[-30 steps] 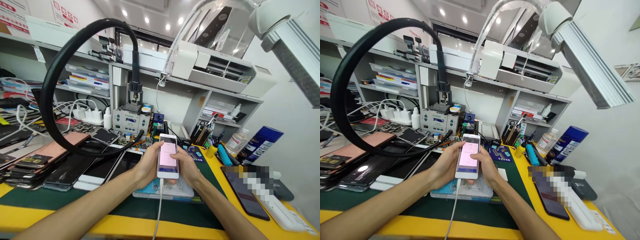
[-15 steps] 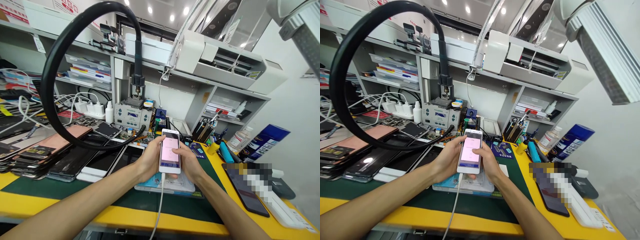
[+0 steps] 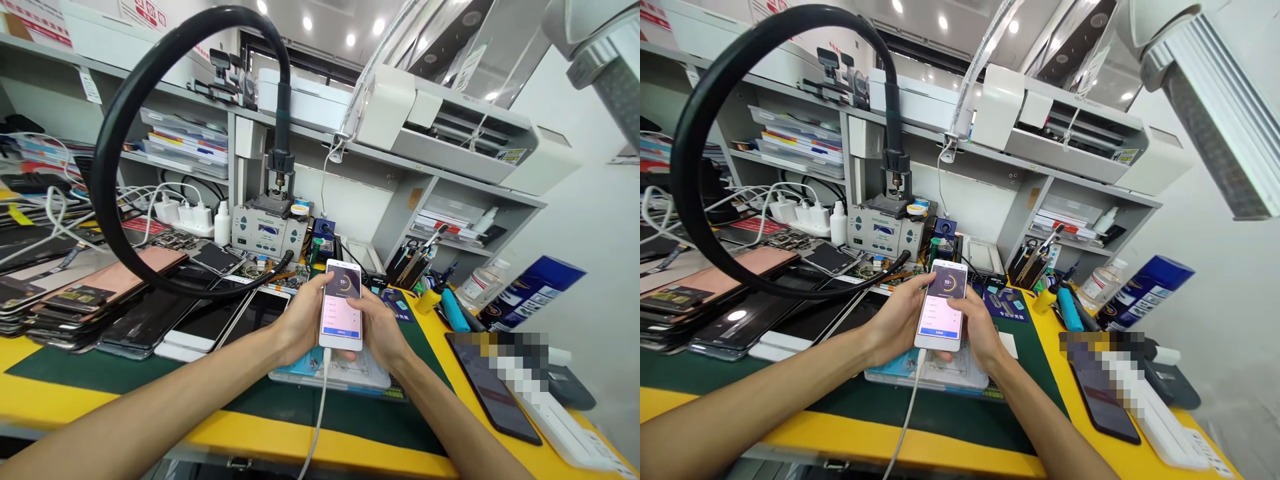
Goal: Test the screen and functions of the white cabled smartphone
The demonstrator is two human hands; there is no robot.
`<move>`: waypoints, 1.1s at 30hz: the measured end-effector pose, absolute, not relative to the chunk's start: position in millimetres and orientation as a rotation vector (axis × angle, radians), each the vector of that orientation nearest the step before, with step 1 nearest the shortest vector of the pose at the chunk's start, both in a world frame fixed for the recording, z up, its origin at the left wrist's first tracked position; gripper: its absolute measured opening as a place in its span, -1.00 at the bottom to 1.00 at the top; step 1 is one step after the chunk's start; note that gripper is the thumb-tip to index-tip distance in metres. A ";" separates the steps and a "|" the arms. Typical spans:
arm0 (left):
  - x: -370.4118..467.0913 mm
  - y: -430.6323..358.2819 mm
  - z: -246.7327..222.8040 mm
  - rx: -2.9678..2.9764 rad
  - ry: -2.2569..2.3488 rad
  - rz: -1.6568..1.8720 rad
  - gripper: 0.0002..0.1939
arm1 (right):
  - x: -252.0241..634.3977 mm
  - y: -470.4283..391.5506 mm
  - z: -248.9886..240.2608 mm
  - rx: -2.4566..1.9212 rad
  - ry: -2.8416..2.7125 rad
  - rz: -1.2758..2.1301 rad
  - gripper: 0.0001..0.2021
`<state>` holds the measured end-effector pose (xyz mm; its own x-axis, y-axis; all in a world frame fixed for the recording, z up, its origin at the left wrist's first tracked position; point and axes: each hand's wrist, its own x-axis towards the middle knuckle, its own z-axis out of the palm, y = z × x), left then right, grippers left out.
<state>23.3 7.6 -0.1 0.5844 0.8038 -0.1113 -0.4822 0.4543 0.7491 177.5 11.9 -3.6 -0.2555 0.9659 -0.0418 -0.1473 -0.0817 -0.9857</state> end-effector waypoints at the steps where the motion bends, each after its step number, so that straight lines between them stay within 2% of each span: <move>1: 23.4 7.9 -0.6 0.738 0.496 0.837 -0.46 | 177.5 12.2 -3.9 -1.005 -1.241 1.506 -0.62; 15: 24.5 8.1 0.3 0.746 0.485 0.862 -0.47 | 179.6 13.4 -3.5 -1.003 -1.412 1.449 -0.66; 33: 24.0 7.2 0.8 0.732 0.494 0.853 -0.46 | 177.8 11.6 -1.9 -1.035 -1.262 1.486 -0.65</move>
<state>24.0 7.2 0.8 0.5726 0.8132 -0.1039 -0.4950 0.4440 0.7469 177.8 11.6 -1.9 -0.2436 0.9689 -0.0431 -0.1142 -0.0728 -0.9908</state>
